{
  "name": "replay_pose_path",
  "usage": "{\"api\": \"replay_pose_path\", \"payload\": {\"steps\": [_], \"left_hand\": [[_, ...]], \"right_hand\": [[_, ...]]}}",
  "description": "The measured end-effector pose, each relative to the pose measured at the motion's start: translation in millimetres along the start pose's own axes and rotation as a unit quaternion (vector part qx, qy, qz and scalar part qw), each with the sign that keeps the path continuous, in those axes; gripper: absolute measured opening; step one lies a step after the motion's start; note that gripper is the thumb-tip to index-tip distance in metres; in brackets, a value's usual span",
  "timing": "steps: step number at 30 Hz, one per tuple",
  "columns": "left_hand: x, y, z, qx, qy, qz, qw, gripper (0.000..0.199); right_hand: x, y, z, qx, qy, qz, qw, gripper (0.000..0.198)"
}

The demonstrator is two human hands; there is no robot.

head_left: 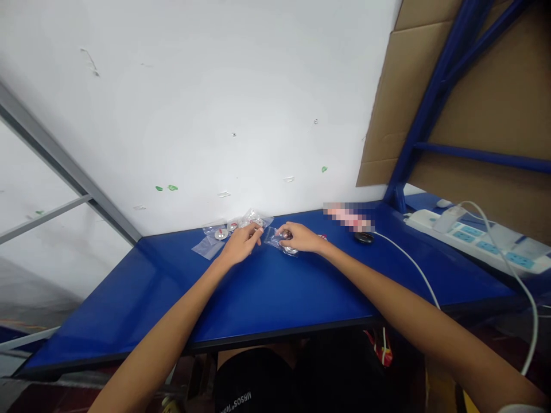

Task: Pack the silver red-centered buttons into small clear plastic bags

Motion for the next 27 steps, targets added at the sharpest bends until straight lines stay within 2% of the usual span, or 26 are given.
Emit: {"api": "replay_pose_path", "payload": {"steps": [4, 6, 9, 11, 15, 19, 22, 27], "left_hand": [[0.0, 2.9, -2.5, -0.081, 0.013, 0.016, 0.997, 0.042], [0.2, 3.6, -6.2, -0.147, 0.029, 0.024, 0.988, 0.046], [1.2, 4.3, -14.1, -0.218, 0.041, 0.027, 0.975, 0.05], [2.2, 5.1, -17.9, -0.229, 0.032, 0.021, 0.973, 0.048], [4.1, 6.0, -15.5, -0.192, -0.004, 0.001, 0.981, 0.043], [4.6, 5.3, -5.7, -0.154, -0.029, -0.002, 0.988, 0.042], [4.5, 4.2, -0.6, -0.148, -0.05, -0.003, 0.988, 0.041], [5.0, 8.1, -7.9, -0.177, -0.055, -0.005, 0.983, 0.047]], "right_hand": [[0.8, -1.7, 1.3, 0.15, -0.006, -0.063, 0.987, 0.019], [0.3, 0.9, 0.3, 0.234, -0.006, -0.084, 0.969, 0.027], [-1.1, 8.2, 0.8, 0.307, -0.033, -0.077, 0.948, 0.043], [-2.9, 13.1, 0.6, 0.329, -0.05, -0.065, 0.941, 0.049], [-6.4, 16.7, -2.6, 0.336, -0.038, -0.074, 0.938, 0.055], [-5.1, 14.8, -0.6, 0.339, -0.033, -0.07, 0.938, 0.05], [-2.3, 10.3, 0.0, 0.366, -0.045, -0.076, 0.926, 0.049], [-0.9, 5.3, -1.3, 0.373, -0.082, -0.084, 0.92, 0.049]]}}
Point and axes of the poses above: each hand's wrist, its own x-axis towards the middle knuckle, its own z-axis out of the back of the hand, y = z × x, the point moved 6 cm from there along x, towards the middle knuckle, and after that the axes turned 11 degrees about -y, right-handed, at the moved point
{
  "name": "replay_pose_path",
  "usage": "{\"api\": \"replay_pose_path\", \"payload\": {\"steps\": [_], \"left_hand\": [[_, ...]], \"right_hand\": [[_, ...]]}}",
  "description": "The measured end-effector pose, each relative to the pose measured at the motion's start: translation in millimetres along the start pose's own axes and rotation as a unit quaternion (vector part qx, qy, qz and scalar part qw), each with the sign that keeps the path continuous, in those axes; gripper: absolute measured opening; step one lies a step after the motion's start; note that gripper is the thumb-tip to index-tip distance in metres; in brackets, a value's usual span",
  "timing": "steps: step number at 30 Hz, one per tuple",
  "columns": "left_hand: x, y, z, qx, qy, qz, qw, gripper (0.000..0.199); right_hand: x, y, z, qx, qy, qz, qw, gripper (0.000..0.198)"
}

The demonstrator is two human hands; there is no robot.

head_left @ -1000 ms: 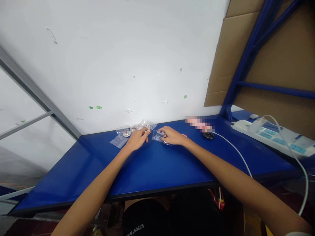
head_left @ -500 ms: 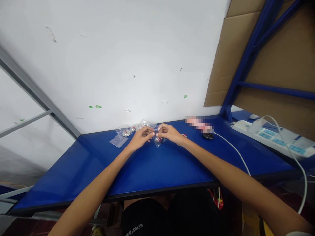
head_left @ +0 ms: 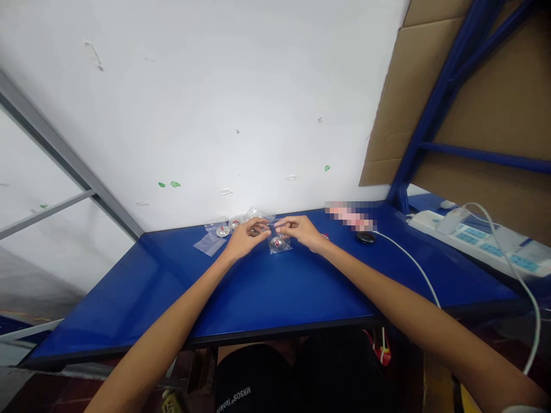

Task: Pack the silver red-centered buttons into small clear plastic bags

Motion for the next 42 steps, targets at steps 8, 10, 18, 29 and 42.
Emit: {"api": "replay_pose_path", "payload": {"steps": [8, 10, 18, 29, 42], "left_hand": [[6.3, 13.1, 10.5, -0.065, -0.024, 0.029, 0.997, 0.039], [7.6, 13.1, 13.4, -0.065, -0.021, 0.035, 0.997, 0.04], [-2.4, 19.1, -12.4, -0.08, 0.052, 0.031, 0.995, 0.044], [-2.5, 1.7, 1.1, -0.079, -0.032, -0.008, 0.996, 0.036], [-0.4, 4.7, 6.0, -0.034, -0.067, 0.007, 0.997, 0.03]], "right_hand": [[4.4, -3.6, 8.6, -0.032, -0.031, 0.021, 0.999, 0.045], [4.5, -3.0, 11.0, -0.03, -0.037, 0.012, 0.999, 0.047], [-1.2, 4.4, -1.2, -0.055, -0.005, 0.077, 0.996, 0.048], [2.7, 3.3, 2.8, 0.043, -0.009, 0.015, 0.999, 0.046], [5.5, -1.7, 3.1, -0.02, 0.007, 0.014, 1.0, 0.034]]}}
Point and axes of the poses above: each hand's wrist, its own x-axis towards the middle knuckle, its own z-axis out of the back of the hand, y = z × x, the point moved 6 cm from there along x, towards the middle knuckle, and after that the axes turned 11 degrees about -y, right-handed, at the moved point
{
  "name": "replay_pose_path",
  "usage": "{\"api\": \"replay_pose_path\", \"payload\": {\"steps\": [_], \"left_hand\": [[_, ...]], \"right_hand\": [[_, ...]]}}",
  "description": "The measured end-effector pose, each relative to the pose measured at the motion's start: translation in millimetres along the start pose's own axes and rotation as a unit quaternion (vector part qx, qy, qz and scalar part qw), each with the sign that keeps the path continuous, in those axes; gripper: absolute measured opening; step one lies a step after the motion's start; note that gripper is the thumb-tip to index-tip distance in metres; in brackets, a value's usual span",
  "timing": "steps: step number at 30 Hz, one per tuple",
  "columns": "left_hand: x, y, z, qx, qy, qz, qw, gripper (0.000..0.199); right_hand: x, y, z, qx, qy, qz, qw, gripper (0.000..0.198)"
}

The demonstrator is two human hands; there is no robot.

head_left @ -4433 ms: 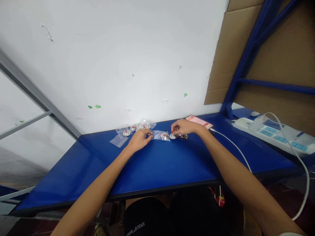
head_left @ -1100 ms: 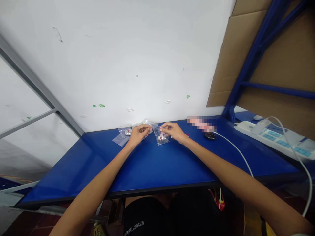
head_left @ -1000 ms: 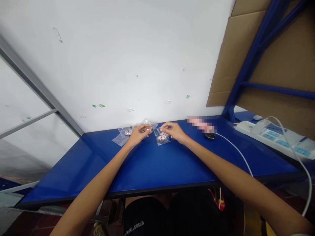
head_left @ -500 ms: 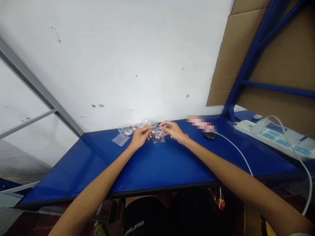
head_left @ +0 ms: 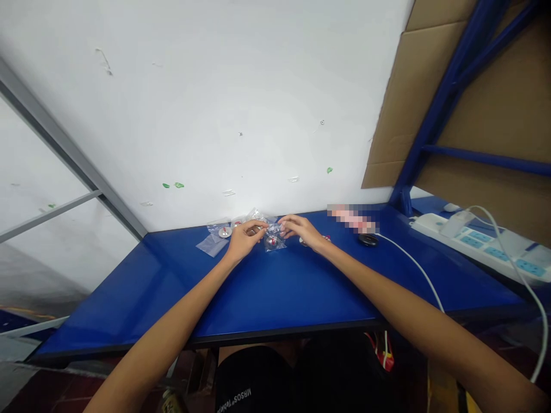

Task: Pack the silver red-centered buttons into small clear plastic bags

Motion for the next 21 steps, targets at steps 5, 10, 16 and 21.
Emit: {"api": "replay_pose_path", "payload": {"steps": [5, 10, 16, 21], "left_hand": [[0.8, 0.2, -1.4, -0.011, 0.008, -0.045, 0.999, 0.032], [0.4, -3.8, -0.6, 0.034, 0.01, -0.075, 0.997, 0.026], [-3.5, -13.8, -3.3, 0.058, 0.019, -0.088, 0.994, 0.024], [-1.4, -0.6, -5.4, 0.034, 0.041, -0.049, 0.997, 0.028]], "right_hand": [[-5.7, 7.3, -2.6, -0.189, 0.011, 0.088, 0.978, 0.024], [-11.4, 16.2, -7.9, -0.163, 0.037, 0.113, 0.979, 0.028], [-9.3, 16.2, -5.3, -0.168, 0.019, 0.126, 0.978, 0.033], [-6.6, 10.0, -3.2, -0.153, 0.024, 0.132, 0.979, 0.035]]}}
Point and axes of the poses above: each hand's wrist, its own x-axis towards the middle knuckle, its own z-axis out of the back of the hand, y = z × x, the point moved 6 cm from there along x, towards the middle knuckle, and after that the axes turned 11 degrees about -y, right-handed, at the moved point
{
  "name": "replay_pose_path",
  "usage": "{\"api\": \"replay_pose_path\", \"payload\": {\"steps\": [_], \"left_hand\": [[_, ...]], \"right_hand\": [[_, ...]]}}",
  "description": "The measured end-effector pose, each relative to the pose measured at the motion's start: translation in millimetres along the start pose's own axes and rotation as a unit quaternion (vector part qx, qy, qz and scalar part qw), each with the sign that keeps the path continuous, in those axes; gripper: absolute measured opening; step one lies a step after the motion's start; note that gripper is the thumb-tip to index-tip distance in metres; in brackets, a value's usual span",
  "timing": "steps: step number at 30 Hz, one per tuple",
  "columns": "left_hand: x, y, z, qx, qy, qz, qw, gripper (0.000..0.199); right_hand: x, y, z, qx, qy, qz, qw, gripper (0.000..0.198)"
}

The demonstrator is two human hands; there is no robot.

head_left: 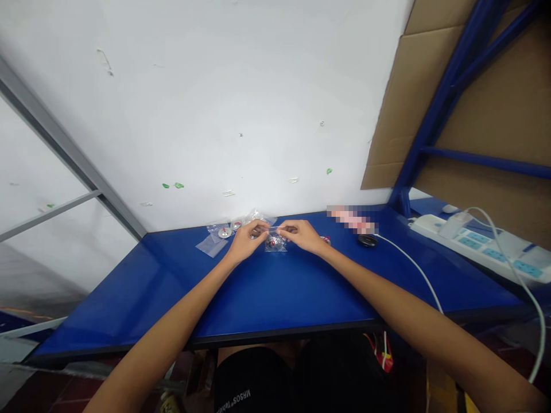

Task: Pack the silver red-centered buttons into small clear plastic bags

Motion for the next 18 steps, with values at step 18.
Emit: {"api": "replay_pose_path", "payload": {"steps": [18], "left_hand": [[3.3, -14.6, 6.3, -0.014, -0.018, -0.017, 1.0, 0.029]], "right_hand": [[2.8, 3.5, 3.6, 0.042, -0.038, -0.003, 0.998, 0.028]]}}
Point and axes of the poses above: each hand's wrist, its own x-axis towards the middle knuckle, its own z-axis out of the back of the hand, y = z × x, the point moved 6 cm from there along x, towards the middle knuckle, and after that the axes turned 11 degrees about -y, right-handed, at the moved point
